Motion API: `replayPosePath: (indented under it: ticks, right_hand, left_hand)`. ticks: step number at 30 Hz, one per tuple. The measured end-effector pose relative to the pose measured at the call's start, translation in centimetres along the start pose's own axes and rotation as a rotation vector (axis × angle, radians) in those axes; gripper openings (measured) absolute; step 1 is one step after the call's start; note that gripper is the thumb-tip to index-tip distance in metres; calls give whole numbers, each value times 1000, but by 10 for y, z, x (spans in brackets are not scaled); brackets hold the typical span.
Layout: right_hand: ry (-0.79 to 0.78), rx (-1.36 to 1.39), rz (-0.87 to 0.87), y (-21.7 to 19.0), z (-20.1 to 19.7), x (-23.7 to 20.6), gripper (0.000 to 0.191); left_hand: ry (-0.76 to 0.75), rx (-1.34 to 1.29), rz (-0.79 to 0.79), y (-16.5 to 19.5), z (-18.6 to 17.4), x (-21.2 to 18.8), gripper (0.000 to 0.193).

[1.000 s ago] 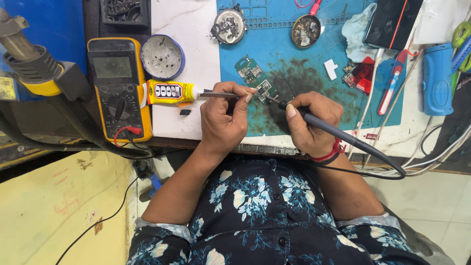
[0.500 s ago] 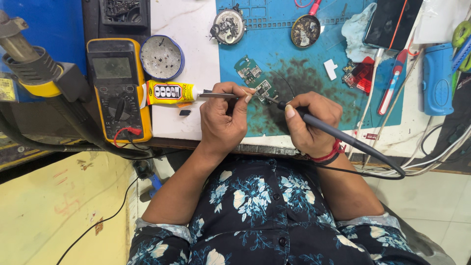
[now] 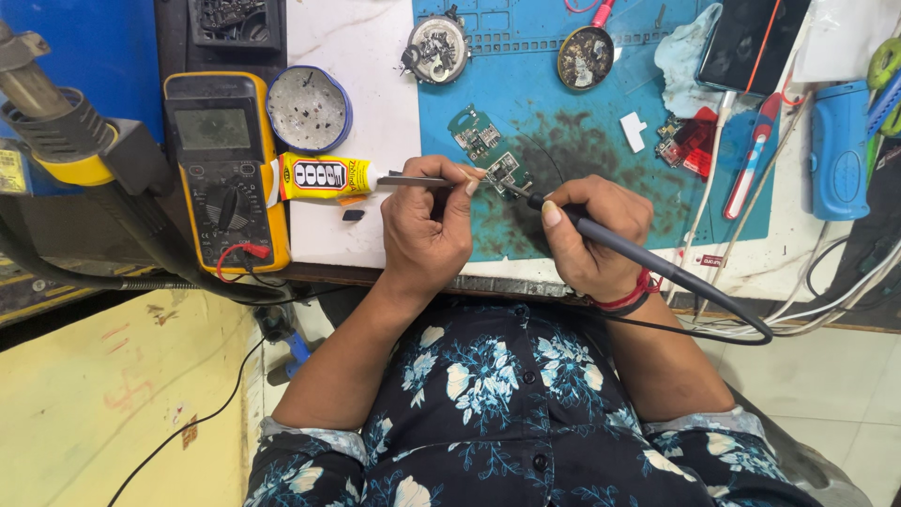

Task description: The person solders a small green circuit board using a soldering iron and solder wire. They hold the board with tweezers in the left hand and apply solder to multiple points on the board with the iron in the right hand. The person repositions the board several times to access different solder joints.

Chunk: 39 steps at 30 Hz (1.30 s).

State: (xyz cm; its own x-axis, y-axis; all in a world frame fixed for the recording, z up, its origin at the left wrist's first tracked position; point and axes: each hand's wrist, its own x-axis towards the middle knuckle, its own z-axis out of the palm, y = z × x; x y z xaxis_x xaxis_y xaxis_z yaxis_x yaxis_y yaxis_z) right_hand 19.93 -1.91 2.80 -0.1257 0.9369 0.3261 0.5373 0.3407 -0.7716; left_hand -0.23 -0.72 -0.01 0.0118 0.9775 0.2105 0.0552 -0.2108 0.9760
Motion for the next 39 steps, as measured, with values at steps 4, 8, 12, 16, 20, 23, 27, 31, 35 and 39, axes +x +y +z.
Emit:
replayPosePath:
  ticks: [4,8,12,16,20,23,27,31,35,39]
  right_hand:
    - [21,-10,12,0,0,-1,9]
    - [12,-16,1,2,0,-1,10]
    - [36,-15,12,2,0,-2,10]
    - [13,-20,-8,2,1,-2,10]
    - [44,-15,7,2,1,-1,10]
    - [24,-20,8,1,0,-1,9]
    - [22,-19,7,1,0,-1,8]
    - [26,-9,-2,2,0,-1,9]
    - [22,-20,-5,2,0,-1,9]
    - [28,-7,-8,3,1,-1,9]
  left_hand:
    - [-2,5,7,0,0,0,14]
    - [-1,14,-15,1,0,0,15]
    - [-9,8,-14,1,-1,0,15]
    - [-15,6,-27,2,-1,0,15]
    - [-11,0,-3,2,0,1,14]
    - [-12,24,-26,3,0,1,13]
    - [-16,33,-28,3,0,1,13]
    - [-22,21,-44,4,0,1,14]
    - [-21,31,-63,4,0,1,14]
    - [-18,20,-33,3,0,1,14]
